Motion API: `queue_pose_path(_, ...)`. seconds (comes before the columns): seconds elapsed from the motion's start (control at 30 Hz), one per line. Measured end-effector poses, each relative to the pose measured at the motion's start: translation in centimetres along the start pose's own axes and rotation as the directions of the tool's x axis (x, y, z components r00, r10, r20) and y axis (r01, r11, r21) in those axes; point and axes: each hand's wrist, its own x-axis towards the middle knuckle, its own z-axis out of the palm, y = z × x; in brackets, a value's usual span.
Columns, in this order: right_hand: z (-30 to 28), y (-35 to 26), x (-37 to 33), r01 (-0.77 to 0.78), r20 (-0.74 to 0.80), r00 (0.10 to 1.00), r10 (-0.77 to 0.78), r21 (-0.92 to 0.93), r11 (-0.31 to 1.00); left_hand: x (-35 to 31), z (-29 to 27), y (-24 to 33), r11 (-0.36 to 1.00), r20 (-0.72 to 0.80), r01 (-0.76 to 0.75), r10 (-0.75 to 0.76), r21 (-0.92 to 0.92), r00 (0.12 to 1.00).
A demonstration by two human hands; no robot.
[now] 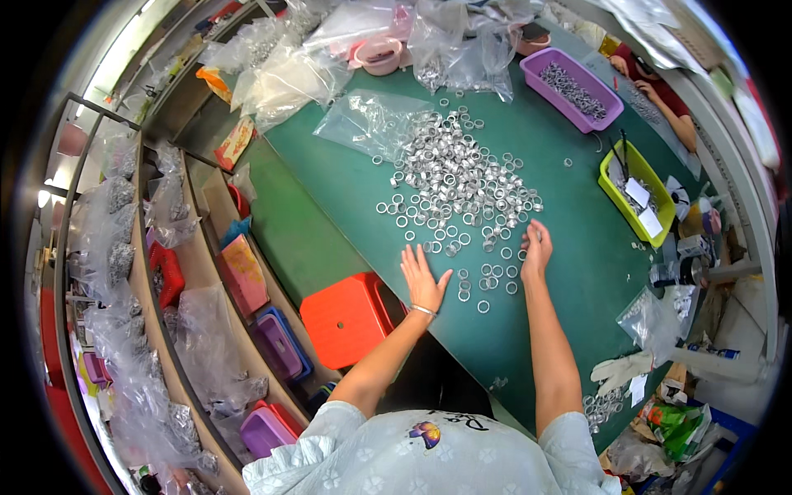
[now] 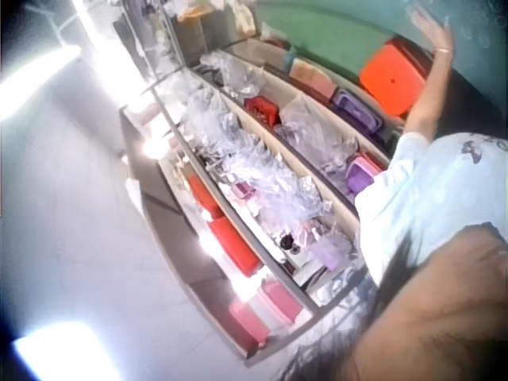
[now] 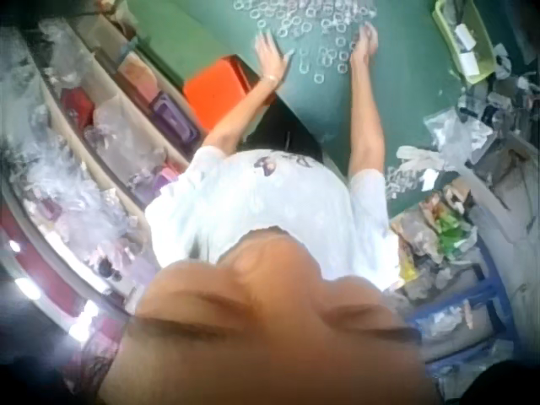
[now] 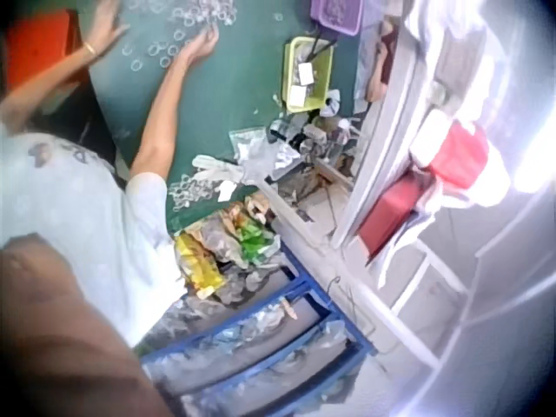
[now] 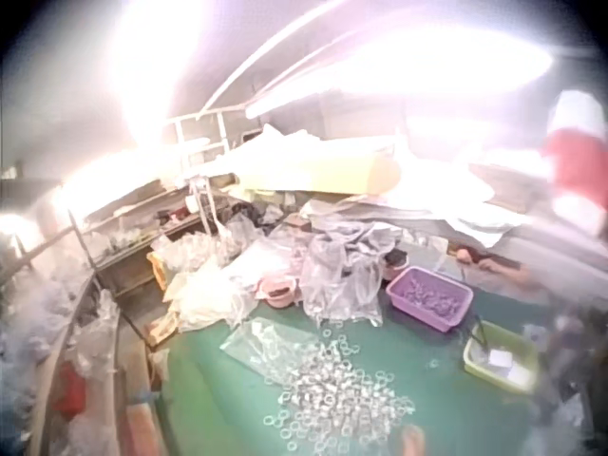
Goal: The person picks up metal rings from a table, places them into a small plastic bag, and then places the bag on a shelf with other bags.
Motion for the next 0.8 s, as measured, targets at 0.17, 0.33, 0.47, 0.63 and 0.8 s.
queue_pose_path(0.17,3.4,1.5,5.9,0.462,0.126,0.872,-0.473,-0.533,0.709,2.7,2.6,1.5,0.996,0.093,-0.059,0.066,-0.07,0.993)
queue_pose_path(0.33,4.8,1.0,5.6,0.549,0.317,0.794,-0.518,-0.739,0.39,6.1,3.7,4.0,0.967,0.044,-0.133,0.146,-0.219,0.988)
queue_pose_path(0.47,4.9,-0.7,4.0,0.565,0.341,0.816,-0.466,-0.641,0.519,7.1,4.6,6.3,0.951,0.055,-0.088,0.109,-0.297,0.993)
queue_pose_path(0.63,5.4,0.2,1.5,0.446,0.249,0.891,-0.379,-0.632,0.633,7.3,6.9,7.2,0.822,0.026,0.045,-0.037,-0.567,0.999)
queue_pose_path(0.8,5.9,0.1,-0.1,0.331,0.184,0.943,-0.278,-0.609,0.72,7.9,7.1,7.1,0.792,0.048,0.063,-0.043,-0.607,0.998)
